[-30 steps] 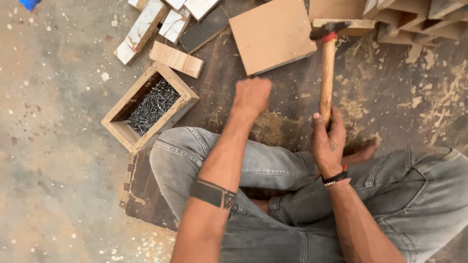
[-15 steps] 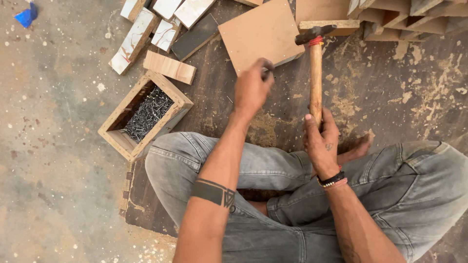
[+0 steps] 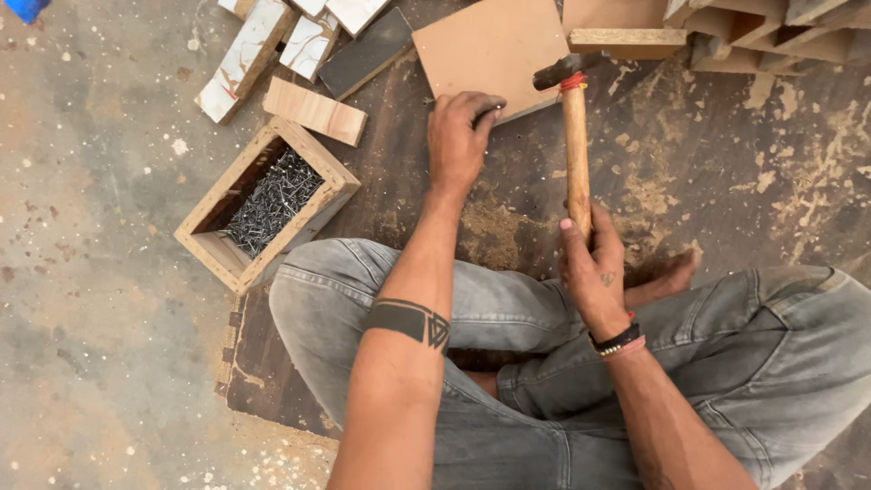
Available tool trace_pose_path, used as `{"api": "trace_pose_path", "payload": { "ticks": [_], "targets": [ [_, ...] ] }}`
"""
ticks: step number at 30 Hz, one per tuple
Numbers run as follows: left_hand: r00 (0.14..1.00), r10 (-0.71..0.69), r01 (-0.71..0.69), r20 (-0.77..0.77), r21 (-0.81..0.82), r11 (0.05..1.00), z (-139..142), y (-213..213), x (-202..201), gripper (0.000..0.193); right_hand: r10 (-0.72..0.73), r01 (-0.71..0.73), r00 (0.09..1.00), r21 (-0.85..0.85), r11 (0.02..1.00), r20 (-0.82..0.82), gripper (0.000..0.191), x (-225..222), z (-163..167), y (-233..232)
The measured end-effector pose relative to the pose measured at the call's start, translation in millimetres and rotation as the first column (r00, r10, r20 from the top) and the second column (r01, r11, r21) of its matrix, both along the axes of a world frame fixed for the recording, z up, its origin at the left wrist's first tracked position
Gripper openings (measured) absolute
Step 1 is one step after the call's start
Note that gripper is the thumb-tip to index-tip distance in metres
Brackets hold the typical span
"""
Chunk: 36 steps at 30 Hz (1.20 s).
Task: The person sits on the workshop floor assembling small wooden boxes. They pick nails from a wooden nail box, position wooden panels and strips against a box base, and hammer the nails in with a claw hammer, working on one box at a time and setting finished boxes aside.
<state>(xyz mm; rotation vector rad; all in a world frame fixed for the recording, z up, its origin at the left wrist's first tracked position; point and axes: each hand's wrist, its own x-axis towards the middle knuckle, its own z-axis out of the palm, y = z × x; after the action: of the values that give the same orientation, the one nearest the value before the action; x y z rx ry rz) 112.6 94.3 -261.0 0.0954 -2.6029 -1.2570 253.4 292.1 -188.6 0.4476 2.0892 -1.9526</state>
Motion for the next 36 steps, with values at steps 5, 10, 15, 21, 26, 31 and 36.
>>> {"api": "trace_pose_path", "payload": {
  "ticks": [5, 10, 15, 21, 26, 31, 36],
  "targets": [
    [0.999, 0.030, -0.026, -0.041, 0.083, 0.996, -7, -4, 3, 0.014, 0.061, -0.050, 0.994, 0.112, 0.992, -0.093, 0.041, 7, -3, -7],
    [0.998, 0.033, -0.028, -0.049, 0.102, 0.994, -8, -5, 4, 0.015, 0.193, -0.058, 0.956, 0.498, 0.865, -0.222, 0.043, 16, 1, -9],
    [0.999, 0.035, -0.031, -0.037, 0.109, 0.994, -12, -7, 4, 0.016, 0.302, -0.118, 0.942, 0.701, 0.703, -0.145, 0.048, 12, 3, -6],
    [1.000, 0.029, -0.028, -0.009, 0.103, 0.994, -14, -7, 2, 0.015, 0.255, -0.059, 0.938, 0.619, 0.783, -0.234, 0.049, 19, 11, -5],
    [0.999, 0.041, -0.038, -0.024, 0.119, 0.992, -6, -6, 7, 0.012, 0.282, -0.026, 0.903, 0.614, 0.789, -0.323, 0.044, 19, 14, -4],
    [0.998, 0.045, -0.041, -0.036, 0.112, 0.993, -8, -7, 6, 0.011, 0.279, -0.098, 0.937, 0.608, 0.788, -0.210, 0.041, 18, 15, 3],
    [0.993, 0.059, -0.041, -0.100, 0.171, 0.984, -19, -7, 3, 0.037, 0.113, 0.043, 0.853, 0.285, 0.958, -0.509, 0.038, 28, 7, -6]
  ]
}}
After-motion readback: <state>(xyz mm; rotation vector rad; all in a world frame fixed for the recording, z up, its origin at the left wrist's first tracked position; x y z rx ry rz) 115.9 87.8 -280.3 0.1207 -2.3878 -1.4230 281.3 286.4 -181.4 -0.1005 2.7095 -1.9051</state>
